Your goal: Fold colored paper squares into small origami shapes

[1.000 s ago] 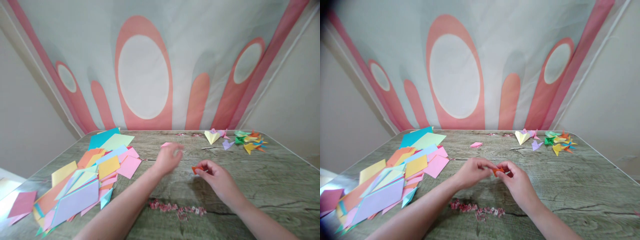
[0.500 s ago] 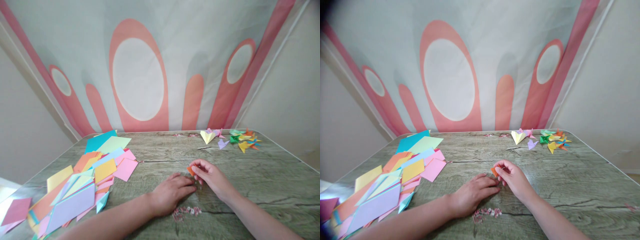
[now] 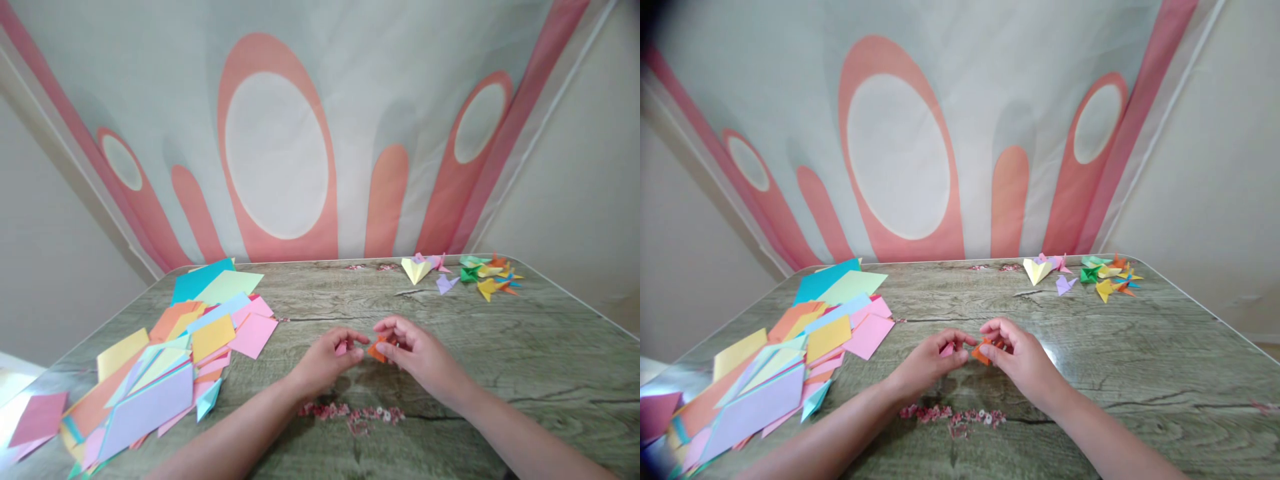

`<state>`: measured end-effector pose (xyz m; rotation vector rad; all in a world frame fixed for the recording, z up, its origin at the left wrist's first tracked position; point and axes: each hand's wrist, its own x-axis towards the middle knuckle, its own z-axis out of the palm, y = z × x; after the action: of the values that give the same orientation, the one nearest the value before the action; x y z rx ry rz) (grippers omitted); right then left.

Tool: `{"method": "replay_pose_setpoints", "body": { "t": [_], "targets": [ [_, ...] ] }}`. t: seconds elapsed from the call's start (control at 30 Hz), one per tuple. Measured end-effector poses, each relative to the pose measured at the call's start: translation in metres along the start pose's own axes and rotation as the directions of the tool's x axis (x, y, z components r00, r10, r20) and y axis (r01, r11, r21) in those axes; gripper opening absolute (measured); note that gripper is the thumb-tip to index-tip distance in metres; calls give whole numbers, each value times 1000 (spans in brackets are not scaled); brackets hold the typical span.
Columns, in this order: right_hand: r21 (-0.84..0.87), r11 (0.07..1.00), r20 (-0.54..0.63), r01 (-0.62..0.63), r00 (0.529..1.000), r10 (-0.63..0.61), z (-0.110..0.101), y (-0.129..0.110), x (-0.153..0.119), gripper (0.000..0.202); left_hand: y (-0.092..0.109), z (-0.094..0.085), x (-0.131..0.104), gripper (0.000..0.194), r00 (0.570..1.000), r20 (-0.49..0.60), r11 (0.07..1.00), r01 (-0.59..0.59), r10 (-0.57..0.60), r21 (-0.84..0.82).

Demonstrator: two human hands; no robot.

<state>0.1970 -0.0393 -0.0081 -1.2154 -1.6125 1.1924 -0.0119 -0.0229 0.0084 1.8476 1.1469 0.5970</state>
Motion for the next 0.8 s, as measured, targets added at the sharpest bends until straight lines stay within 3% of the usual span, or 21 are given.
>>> {"method": "replay_pose_setpoints", "body": {
  "t": [0.17,0.33,0.5,0.8],
  "targets": [
    [-146,987,2,70,998,-71,13,-8,-4,25,4,3,-1,23,999,38,999,-28,27,45],
    [-147,988,-20,42,999,-46,14,-11,-6,32,4,11,-4,29,989,-145,1000,3,-2,9],
    [-253,967,14,18,1000,-15,14,-12,-6,27,2,14,-7,24,973,-219,995,-53,70,85],
    [-264,964,-67,14,997,-32,14,-8,-8,18,1,12,-8,14,968,-209,985,-111,137,131]
  ]
}}
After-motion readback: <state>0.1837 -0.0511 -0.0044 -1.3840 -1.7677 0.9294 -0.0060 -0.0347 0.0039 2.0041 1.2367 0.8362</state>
